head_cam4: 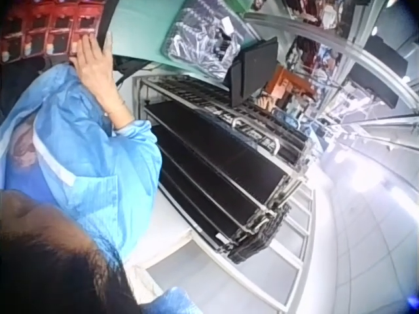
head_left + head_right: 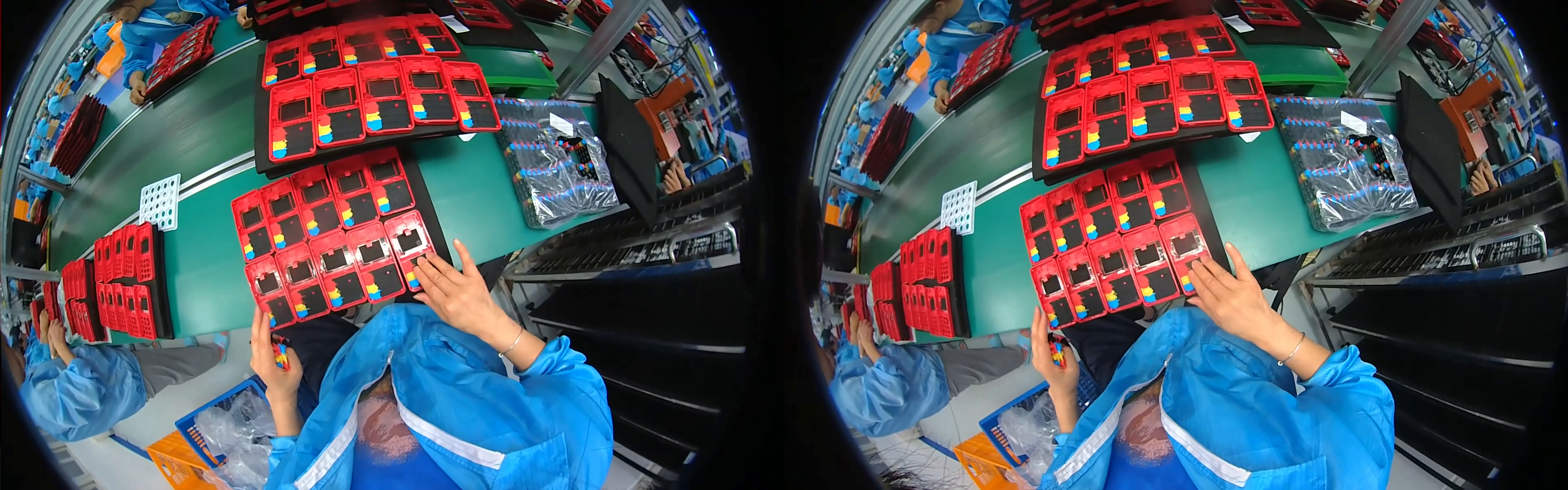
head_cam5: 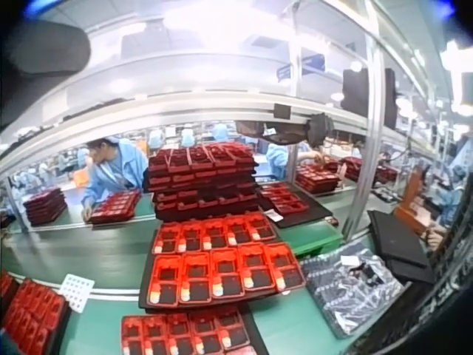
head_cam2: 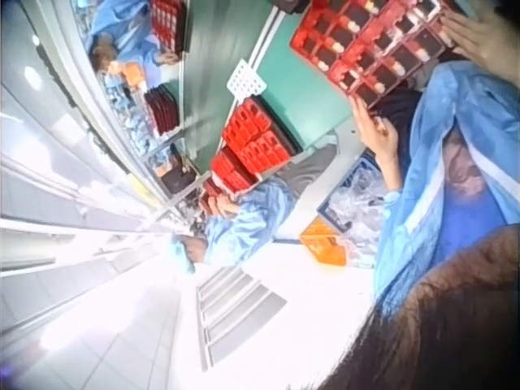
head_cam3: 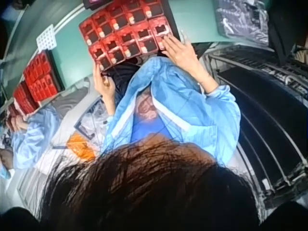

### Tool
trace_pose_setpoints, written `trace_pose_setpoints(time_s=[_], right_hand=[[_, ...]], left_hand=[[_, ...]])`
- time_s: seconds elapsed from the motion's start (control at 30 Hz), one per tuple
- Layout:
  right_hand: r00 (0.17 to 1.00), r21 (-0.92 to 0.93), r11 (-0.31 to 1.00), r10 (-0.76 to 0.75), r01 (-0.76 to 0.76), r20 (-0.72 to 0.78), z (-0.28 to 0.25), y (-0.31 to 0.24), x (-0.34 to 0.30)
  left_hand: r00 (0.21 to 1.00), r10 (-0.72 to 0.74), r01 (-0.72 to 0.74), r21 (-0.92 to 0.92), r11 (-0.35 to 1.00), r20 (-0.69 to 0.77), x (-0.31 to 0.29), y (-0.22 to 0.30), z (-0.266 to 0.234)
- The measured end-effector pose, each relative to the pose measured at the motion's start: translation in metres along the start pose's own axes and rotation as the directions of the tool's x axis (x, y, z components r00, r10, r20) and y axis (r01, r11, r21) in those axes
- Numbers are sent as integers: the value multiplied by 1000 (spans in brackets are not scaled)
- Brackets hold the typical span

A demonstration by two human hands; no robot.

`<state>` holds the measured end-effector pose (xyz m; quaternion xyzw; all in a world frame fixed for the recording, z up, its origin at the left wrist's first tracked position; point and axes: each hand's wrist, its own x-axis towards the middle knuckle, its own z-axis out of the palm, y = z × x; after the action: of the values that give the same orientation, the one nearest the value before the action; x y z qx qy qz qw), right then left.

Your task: The person assembles keypad components into device housings by hand, taking keypads from a tray and inserting them into housings.

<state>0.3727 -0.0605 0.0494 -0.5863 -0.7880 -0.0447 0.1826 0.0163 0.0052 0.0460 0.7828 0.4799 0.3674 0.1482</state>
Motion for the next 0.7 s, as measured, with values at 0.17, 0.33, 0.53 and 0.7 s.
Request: trace_pose_setpoints(time_s=[0.17, 0.33, 0.53, 0.7], right_hand=[[998, -43, 998, -40, 39, -39, 0, 4, 1], [998, -75, 995, -59, 62, 36, -6, 4, -2], [995, -69, 993, -93, 94, 20, -10, 9, 1], [992, -157, 980, -114, 122, 57, -7, 6, -6]], left_hand=[[1000, -9, 9, -41, 999, -3, -2, 6, 5], [1000, 10, -9, -39, 999, 12, -1, 8, 6], [1000, 0, 1, -57, 998, 11, -2, 7, 12], [998, -45, 48, -119, 992, 33, -1, 16, 15]])
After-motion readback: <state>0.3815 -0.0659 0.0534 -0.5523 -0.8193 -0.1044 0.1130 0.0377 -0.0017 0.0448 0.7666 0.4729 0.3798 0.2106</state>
